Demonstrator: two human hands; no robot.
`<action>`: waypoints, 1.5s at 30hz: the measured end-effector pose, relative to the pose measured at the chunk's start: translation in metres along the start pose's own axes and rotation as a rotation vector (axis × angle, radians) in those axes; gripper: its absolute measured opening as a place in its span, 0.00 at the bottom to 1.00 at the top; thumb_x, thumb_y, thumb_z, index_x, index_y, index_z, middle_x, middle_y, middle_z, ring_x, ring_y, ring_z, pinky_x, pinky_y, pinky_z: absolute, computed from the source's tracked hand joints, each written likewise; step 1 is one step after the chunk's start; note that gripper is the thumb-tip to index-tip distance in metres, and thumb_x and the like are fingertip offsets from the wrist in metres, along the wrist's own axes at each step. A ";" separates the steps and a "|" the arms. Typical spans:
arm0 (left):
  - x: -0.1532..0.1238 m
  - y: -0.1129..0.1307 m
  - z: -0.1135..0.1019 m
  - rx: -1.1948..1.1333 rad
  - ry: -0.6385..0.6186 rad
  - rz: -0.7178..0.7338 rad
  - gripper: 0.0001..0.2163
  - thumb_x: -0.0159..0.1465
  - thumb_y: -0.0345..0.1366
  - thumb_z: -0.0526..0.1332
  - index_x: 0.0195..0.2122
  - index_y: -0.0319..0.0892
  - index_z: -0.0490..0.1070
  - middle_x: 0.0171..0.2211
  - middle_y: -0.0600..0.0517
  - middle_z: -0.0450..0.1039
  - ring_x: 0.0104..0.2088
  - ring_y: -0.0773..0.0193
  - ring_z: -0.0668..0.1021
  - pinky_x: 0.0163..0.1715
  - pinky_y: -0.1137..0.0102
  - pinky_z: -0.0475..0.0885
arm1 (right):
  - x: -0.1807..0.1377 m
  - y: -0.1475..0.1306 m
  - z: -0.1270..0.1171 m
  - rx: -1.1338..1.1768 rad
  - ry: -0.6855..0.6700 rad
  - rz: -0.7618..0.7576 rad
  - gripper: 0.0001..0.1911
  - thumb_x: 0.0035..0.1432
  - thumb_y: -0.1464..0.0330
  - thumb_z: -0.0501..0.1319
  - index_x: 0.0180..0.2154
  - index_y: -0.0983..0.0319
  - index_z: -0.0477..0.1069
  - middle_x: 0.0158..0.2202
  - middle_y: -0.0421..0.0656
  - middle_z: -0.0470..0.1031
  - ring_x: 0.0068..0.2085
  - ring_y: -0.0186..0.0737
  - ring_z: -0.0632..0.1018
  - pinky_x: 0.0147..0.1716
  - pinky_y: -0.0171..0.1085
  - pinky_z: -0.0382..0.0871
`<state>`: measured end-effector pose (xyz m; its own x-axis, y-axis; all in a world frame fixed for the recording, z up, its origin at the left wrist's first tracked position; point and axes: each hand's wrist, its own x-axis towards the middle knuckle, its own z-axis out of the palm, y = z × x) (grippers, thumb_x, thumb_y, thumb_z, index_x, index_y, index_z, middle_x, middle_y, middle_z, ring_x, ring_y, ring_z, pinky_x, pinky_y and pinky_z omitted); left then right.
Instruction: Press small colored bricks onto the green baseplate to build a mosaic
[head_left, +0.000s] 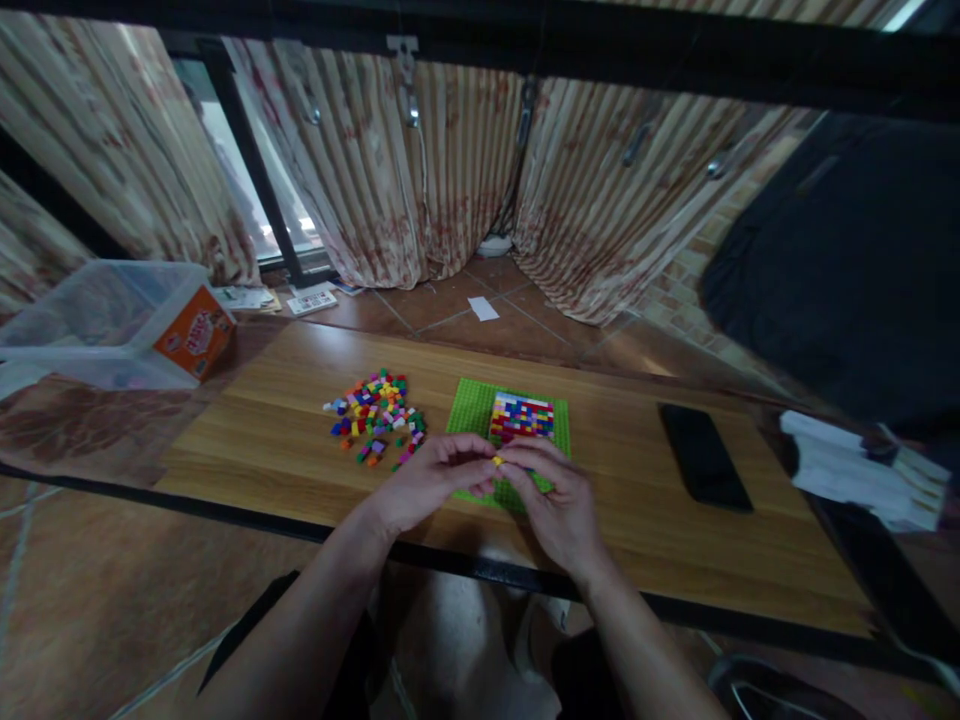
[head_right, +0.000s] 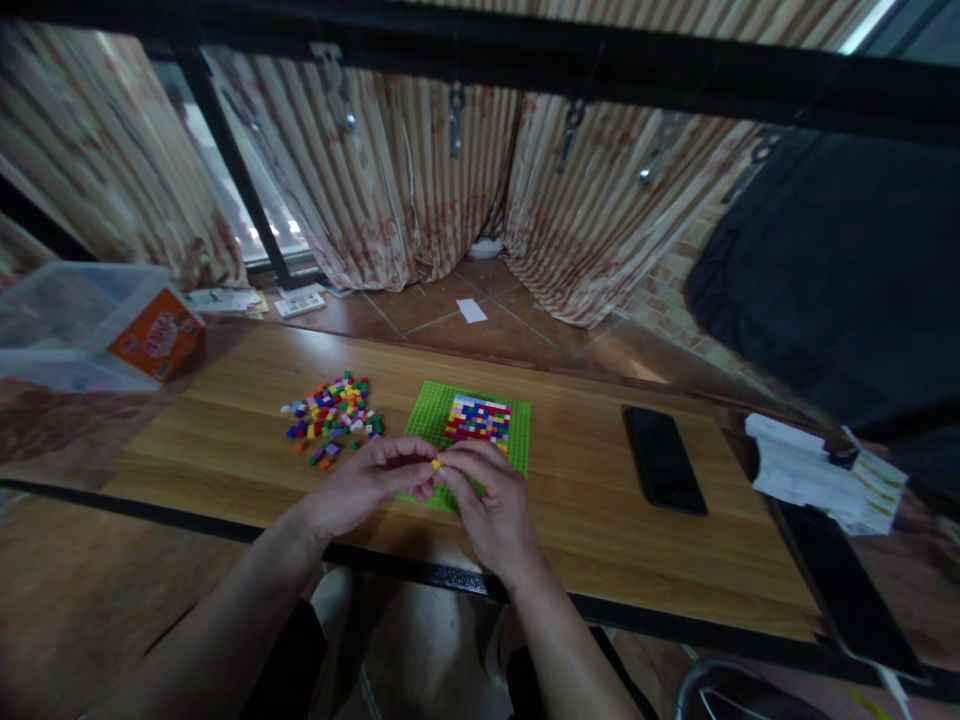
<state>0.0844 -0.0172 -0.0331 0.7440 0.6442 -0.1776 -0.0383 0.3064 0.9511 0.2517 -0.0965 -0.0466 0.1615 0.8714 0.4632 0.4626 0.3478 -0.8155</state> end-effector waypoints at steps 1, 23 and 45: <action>0.002 0.000 0.001 0.027 0.002 0.000 0.14 0.58 0.44 0.68 0.39 0.38 0.76 0.32 0.51 0.78 0.31 0.68 0.77 0.35 0.71 0.71 | 0.000 0.001 -0.004 -0.008 0.012 0.023 0.06 0.63 0.65 0.62 0.39 0.54 0.80 0.41 0.42 0.79 0.43 0.39 0.79 0.45 0.40 0.74; 0.022 -0.014 -0.002 0.542 0.406 0.157 0.09 0.60 0.36 0.60 0.37 0.39 0.77 0.31 0.51 0.78 0.30 0.65 0.75 0.30 0.71 0.68 | -0.007 0.044 -0.052 -0.076 0.028 0.398 0.10 0.53 0.59 0.68 0.31 0.59 0.79 0.32 0.42 0.80 0.32 0.40 0.78 0.34 0.40 0.71; 0.021 -0.022 -0.004 0.590 0.371 0.174 0.09 0.61 0.37 0.60 0.38 0.40 0.78 0.31 0.52 0.77 0.29 0.65 0.75 0.29 0.72 0.68 | 0.008 0.042 -0.040 0.289 0.174 0.683 0.13 0.33 0.62 0.75 0.21 0.59 0.76 0.21 0.36 0.73 0.23 0.32 0.69 0.26 0.35 0.62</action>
<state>0.0981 -0.0080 -0.0590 0.4803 0.8770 0.0142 0.3093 -0.1845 0.9329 0.3076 -0.0892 -0.0634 0.4763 0.8666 -0.1487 -0.0325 -0.1517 -0.9879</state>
